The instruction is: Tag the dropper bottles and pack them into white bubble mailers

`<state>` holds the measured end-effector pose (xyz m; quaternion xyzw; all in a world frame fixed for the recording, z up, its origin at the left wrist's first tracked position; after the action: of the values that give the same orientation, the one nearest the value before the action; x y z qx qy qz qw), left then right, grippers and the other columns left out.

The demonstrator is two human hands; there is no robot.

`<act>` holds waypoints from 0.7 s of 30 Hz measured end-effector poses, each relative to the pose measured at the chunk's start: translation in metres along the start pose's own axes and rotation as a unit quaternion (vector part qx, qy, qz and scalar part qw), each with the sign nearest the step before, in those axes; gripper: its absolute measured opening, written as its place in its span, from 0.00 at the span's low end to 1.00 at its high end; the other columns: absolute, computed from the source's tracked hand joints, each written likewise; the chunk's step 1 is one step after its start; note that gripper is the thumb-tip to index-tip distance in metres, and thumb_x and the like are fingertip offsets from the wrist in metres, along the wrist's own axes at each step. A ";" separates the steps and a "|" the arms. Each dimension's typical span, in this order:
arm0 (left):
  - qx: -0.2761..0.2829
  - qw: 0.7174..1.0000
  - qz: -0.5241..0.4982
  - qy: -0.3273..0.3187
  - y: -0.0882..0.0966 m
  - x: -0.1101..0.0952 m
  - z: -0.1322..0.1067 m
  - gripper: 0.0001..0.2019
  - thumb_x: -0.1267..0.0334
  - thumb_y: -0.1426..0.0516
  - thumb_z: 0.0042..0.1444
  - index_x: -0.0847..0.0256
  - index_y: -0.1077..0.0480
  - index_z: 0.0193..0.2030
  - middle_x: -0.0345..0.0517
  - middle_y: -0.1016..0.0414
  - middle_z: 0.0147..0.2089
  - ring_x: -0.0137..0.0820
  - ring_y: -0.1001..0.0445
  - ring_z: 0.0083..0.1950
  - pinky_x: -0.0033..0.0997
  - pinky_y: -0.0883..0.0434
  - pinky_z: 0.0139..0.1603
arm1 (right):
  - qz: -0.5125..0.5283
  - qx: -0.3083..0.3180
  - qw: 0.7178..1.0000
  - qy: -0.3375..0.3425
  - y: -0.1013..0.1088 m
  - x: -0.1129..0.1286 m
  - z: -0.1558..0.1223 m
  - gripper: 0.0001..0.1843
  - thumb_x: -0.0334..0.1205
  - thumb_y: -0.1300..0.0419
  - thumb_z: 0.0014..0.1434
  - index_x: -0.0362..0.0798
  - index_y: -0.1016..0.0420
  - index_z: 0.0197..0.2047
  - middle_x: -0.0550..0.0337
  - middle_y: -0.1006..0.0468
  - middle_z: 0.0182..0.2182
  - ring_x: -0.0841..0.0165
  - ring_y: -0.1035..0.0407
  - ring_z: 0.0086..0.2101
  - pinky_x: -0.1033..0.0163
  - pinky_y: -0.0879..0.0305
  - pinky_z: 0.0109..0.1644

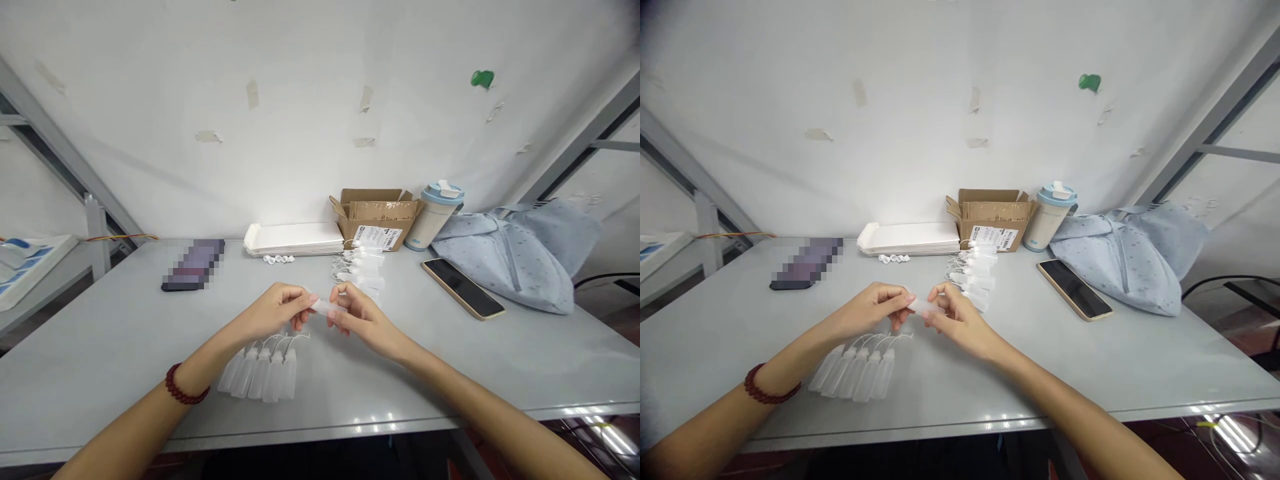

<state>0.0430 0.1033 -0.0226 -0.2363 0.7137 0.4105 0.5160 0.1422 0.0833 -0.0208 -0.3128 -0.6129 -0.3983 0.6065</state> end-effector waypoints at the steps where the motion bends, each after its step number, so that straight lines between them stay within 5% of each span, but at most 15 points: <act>1: -0.011 1.000 0.004 0.002 0.002 0.002 0.000 0.20 0.48 0.49 0.58 0.63 0.33 0.25 0.40 0.32 0.23 0.27 0.32 0.25 0.28 0.34 0.31 | -0.023 -0.019 1.000 0.003 0.004 0.000 0.000 0.14 0.47 0.42 0.58 0.50 0.42 0.39 0.64 0.30 0.30 0.73 0.38 0.28 0.66 0.42 0.31; 10: -0.023 0.999 0.022 -0.005 0.007 -0.002 -0.001 0.15 0.52 0.44 0.55 0.63 0.29 0.29 0.39 0.31 0.23 0.28 0.32 0.26 0.27 0.35 0.31 | -0.141 -0.067 0.988 0.010 0.015 0.000 0.000 0.14 0.47 0.44 0.59 0.46 0.32 0.44 0.64 0.29 0.25 0.73 0.35 0.24 0.64 0.42 0.30; 21: -0.046 0.999 -0.002 -0.026 0.006 -0.009 -0.005 0.12 0.55 0.40 0.52 0.63 0.27 0.34 0.44 0.27 0.34 0.30 0.30 0.34 0.28 0.32 0.35 | 0.001 -0.019 0.999 -0.049 0.008 -0.015 0.004 0.22 0.57 0.48 0.59 0.45 0.35 0.29 0.63 0.27 0.21 0.76 0.39 0.14 0.66 0.46 0.22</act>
<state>0.0390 0.1013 -0.0114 -0.2506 0.6800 0.4479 0.5236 0.1477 0.0920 -0.0348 -0.3439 -0.6337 -0.3938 0.5702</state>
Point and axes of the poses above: each hand's wrist, its own z-axis towards the middle knuckle, its own y-axis out of the back of the hand, x = y × z, the point moved 10 cm from there along z, towards the middle knuckle
